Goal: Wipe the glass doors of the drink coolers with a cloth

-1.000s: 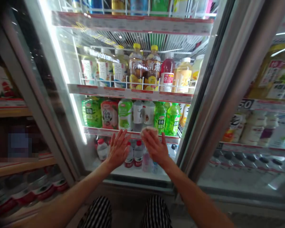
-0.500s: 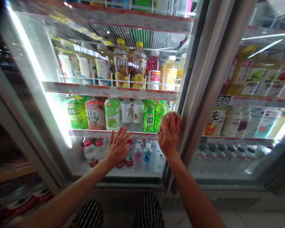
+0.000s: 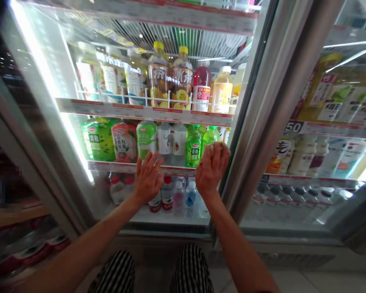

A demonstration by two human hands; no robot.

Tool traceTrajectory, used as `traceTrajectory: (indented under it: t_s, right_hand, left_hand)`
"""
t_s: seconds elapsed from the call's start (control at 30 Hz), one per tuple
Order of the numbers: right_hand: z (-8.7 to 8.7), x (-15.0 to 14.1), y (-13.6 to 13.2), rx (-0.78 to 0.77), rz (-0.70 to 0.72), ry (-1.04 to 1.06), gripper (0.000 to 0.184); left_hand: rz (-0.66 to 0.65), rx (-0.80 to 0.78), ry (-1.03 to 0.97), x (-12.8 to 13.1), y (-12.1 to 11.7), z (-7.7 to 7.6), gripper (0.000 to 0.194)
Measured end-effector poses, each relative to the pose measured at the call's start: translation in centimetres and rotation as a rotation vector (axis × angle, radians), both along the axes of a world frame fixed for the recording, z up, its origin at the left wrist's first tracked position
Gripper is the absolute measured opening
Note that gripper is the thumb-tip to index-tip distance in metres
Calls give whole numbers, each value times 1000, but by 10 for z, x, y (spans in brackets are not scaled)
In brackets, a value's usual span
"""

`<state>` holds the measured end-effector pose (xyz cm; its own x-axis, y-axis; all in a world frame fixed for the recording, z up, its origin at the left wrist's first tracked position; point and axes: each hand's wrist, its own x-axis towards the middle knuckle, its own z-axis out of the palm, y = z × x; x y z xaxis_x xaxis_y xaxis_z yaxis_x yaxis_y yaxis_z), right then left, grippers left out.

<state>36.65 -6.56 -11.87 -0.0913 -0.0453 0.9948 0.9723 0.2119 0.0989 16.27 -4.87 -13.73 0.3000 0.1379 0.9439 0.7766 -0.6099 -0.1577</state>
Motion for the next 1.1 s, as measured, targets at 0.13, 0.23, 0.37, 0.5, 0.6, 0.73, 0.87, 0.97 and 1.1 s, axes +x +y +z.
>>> traceTrajectory:
  t_s: [0.13,0.23,0.37,0.5,0.6,0.73,0.87,0.97,1.1]
  right_hand:
    - [-9,-30,1,-165,61,-285,58]
    - [-3,-26,0,-123,31,-200,57]
    - [17,-35,6,-27,33,-5,61]
    - [13,-76,12,-142,97,-201,62]
    - [15,-96,14,-144,128,-177,62]
    - [24,-85,9,-161,181,-190,62]
    - [28,-49,-5,-172,203,-239,67]
    - [38,-30,-6,-46,150,-100,70]
    - [54,-25,5,72,85,90,64]
  left_hand:
    - [1,11,31,-6,1,4,59]
    - [23,4,34,-16,1,1,58]
    - [29,-9,18,-26,1,-1,58]
    - [-62,2,-33,-20,-8,7,58]
    - [-258,-27,-88,-4,-19,18,58]
    - [-384,-60,-119,14,-23,33,57]
    - [-312,-35,-151,26,-17,51,54]
    - [-133,3,-213,43,-10,64,53]
    - [-31,157,-65,40,5,70,53]
